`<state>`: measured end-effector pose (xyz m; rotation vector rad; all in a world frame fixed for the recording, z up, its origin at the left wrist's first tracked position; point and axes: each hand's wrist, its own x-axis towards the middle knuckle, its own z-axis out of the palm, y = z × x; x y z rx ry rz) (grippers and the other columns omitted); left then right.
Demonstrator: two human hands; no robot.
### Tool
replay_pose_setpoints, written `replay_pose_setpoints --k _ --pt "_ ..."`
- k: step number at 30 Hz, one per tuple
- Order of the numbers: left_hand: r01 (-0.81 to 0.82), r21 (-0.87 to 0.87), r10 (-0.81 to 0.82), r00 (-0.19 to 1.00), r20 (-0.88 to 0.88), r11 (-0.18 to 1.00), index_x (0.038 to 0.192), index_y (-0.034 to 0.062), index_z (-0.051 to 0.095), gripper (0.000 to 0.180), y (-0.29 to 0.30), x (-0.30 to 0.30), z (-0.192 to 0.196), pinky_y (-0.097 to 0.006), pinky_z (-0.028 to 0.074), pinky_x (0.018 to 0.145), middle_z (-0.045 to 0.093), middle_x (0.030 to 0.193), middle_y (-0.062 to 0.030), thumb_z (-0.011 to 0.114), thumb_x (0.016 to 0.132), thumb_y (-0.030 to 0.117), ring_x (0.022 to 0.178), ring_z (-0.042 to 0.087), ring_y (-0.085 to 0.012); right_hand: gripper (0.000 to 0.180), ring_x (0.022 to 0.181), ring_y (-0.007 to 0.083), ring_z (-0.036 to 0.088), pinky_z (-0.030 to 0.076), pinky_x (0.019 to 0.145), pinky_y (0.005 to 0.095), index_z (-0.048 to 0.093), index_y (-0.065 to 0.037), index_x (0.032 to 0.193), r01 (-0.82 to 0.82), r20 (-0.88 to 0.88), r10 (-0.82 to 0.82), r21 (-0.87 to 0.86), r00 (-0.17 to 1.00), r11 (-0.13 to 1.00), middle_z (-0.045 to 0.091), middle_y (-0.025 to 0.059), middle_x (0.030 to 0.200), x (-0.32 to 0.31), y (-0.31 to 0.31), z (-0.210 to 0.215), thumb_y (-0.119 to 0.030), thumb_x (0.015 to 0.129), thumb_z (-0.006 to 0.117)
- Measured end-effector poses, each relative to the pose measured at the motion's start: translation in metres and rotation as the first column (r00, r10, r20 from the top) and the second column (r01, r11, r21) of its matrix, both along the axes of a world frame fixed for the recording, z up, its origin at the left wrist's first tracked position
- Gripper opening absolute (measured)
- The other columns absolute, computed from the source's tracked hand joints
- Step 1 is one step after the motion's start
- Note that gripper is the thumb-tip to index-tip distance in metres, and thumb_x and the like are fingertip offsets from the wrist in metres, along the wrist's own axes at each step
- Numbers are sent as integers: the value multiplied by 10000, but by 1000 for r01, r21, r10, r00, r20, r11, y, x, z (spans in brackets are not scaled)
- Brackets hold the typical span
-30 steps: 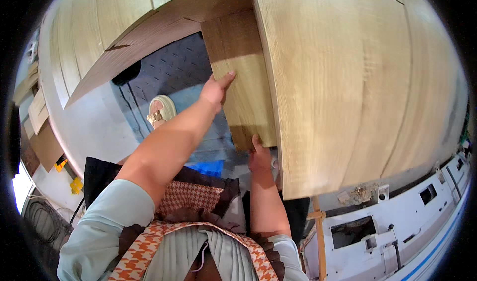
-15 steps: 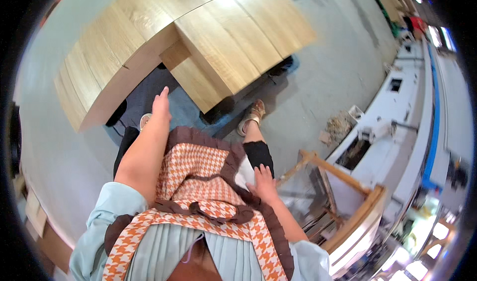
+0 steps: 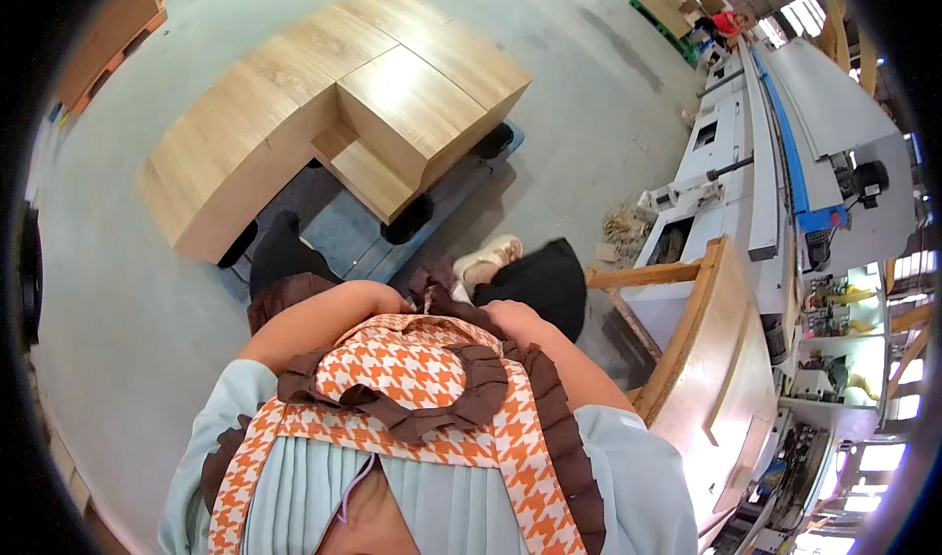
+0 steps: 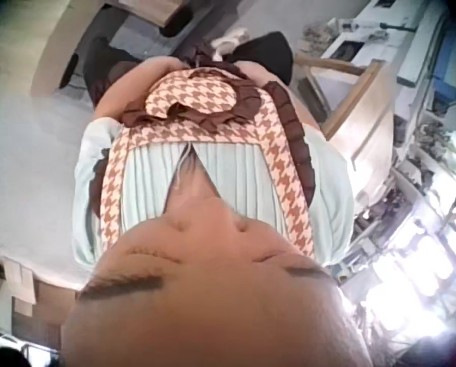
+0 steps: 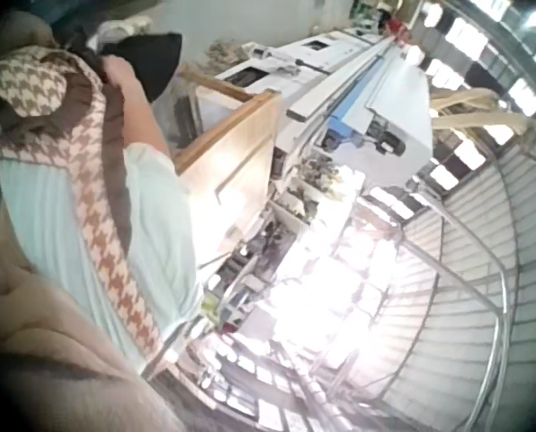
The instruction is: The person picks up wooden planks from a table and stacks them onto a pallet by hand. They then move a plastic stool, sit down to gather and align more wooden planks on the table, and stack them onto the pallet.
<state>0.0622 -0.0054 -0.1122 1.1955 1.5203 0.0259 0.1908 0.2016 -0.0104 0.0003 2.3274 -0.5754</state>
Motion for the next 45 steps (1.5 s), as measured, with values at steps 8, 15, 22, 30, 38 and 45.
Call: replay_pose_setpoints --k 8,15,22,30,38,45 --pt "4 1 -4 1000 -16 1000 1130 72 509 402 -9 13 5 -385 423 829 577 1070 -140 555 797 292 949 549 -282 259 884 341 561 450 742 399 589 -42 984 -143 -197 123 -94 973 985 595 176 945 24 -4 -11 -177 781 502" --pt "37 10 -37 999 -37 999 1142 69 504 412 0 -1 4 -370 423 826 574 1080 -138 557 799 291 949 549 -271 304 913 362 546 446 759 398 577 -54 1012 72 -31 -77 -130 997 989 596 187 968 30 16 -18 -219 760 542" --pt "0 -35 0 1000 -5 999 1153 66 499 422 -36 -28 -41 -354 423 824 570 1090 -135 559 800 290 948 549 -259 301 807 402 543 436 684 439 557 -2 976 32 -29 -40 -249 999 968 584 236 851 31 14 -40 -237 790 542" --pt "-14 -113 17 1000 26 994 1167 63 494 434 -34 -77 -71 -336 423 821 567 1101 -132 560 802 289 948 549 -245 340 901 339 565 456 722 435 554 -96 1056 242 139 -255 105 957 965 599 142 986 84 11 -16 -225 741 571" --pt "-2 -186 22 994 106 983 1180 59 489 446 -1 -86 -125 -318 423 819 563 1112 -129 562 803 287 947 549 -232 441 1248 268 311 250 1006 466 508 -102 1151 528 -506 -268 486 820 696 431 91 1265 163 25 176 -273 752 582" --pt "-73 -227 141 944 298 971 1191 57 484 456 24 -35 -207 -302 423 817 560 1122 -127 564 805 286 946 548 -220 494 1268 341 235 196 991 576 543 -173 1126 555 -403 -386 529 830 642 386 81 1294 269 49 161 -290 651 610"
